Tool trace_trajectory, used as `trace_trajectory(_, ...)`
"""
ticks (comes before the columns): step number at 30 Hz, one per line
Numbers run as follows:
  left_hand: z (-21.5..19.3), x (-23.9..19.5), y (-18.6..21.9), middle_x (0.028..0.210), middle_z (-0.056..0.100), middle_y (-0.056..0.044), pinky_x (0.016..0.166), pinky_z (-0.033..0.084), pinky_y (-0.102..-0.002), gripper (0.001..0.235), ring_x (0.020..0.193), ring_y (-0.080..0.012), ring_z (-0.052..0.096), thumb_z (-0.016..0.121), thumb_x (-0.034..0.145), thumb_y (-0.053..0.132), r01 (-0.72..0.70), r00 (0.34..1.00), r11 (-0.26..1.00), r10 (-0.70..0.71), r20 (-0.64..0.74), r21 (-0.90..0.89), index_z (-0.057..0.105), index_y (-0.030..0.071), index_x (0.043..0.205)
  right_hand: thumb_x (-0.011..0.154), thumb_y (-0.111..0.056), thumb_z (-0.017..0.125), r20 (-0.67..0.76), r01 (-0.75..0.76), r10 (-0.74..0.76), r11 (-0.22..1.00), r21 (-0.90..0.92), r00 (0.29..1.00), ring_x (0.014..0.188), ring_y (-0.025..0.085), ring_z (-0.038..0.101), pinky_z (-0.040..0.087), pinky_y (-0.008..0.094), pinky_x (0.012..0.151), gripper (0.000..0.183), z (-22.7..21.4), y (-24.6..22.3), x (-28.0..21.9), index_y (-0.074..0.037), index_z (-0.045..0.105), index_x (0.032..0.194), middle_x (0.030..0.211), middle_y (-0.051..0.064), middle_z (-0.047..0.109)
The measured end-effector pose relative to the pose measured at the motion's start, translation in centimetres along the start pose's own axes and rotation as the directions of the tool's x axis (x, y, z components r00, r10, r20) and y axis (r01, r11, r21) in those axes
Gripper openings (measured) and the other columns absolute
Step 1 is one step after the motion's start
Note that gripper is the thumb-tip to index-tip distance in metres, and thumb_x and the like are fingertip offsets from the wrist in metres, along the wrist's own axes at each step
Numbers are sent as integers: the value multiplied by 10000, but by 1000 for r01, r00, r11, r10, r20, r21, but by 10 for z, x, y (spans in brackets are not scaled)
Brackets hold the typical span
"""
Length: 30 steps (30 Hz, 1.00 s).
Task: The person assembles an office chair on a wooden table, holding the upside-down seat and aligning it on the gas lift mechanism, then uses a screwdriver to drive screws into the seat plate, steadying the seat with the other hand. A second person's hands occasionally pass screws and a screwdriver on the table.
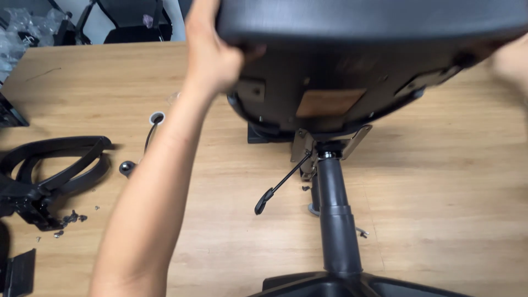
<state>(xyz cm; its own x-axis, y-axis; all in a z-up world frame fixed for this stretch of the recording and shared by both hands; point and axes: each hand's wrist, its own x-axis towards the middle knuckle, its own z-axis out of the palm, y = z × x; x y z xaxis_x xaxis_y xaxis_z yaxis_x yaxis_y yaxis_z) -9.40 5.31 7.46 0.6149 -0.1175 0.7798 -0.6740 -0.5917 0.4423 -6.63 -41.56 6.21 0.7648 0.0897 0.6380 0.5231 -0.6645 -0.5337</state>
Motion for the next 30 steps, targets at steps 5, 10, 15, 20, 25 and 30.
trace_trajectory(5,27,-57,-24,1222,644,-107,1053,512,-375,738,1188,-307,645,960,635,16,-17,998,989,8,-62,-146,581,64,1267,912,44,816,25,228,-232,920,-319,972,1172,329,661,549,455,1063,495,16,6,-51,-49,561,1326,1224,185,658)
trace_trajectory(10,41,-97,-30,1172,653,-98,993,523,-372,718,1133,-294,654,960,617,46,213,977,967,-211,28,-140,591,65,1232,758,-26,845,92,27,-4,967,-253,996,1248,361,628,520,451,1047,738,42,24,-84,-104,564,1436,1335,173,619)
trace_trajectory(15,57,-108,-37,1204,655,-93,998,525,-374,729,1155,-288,650,953,601,23,282,959,945,-275,64,-164,593,69,1233,779,-34,855,103,2,26,965,-261,994,1265,340,623,526,440,1084,708,48,36,-94,-115,566,1420,1352,162,614)
trace_trajectory(20,60,-89,-39,1221,667,-83,1009,537,-370,738,1173,-279,659,952,594,3,307,951,940,-299,72,-152,599,77,1239,785,-53,855,124,-95,130,962,-256,984,1257,326,634,540,432,1053,775,51,53,-82,-140,561,1497,1371,161,606)
trace_trajectory(25,62,-77,-41,1267,668,-90,1048,545,-378,791,1212,-282,662,942,597,-11,263,965,952,-255,69,-158,588,94,1297,790,-136,918,157,-86,126,967,-238,980,1311,323,612,529,424,1068,832,42,50,-66,-113,520,1521,1416,155,602)
trace_trajectory(30,68,-84,-46,1287,652,-103,1051,531,-393,833,1232,-309,637,939,593,-11,290,955,946,-278,102,-144,578,108,1334,762,-131,925,168,-61,115,953,-297,979,1301,330,610,518,439,1082,827,52,61,-69,-104,533,1490,1407,169,600)
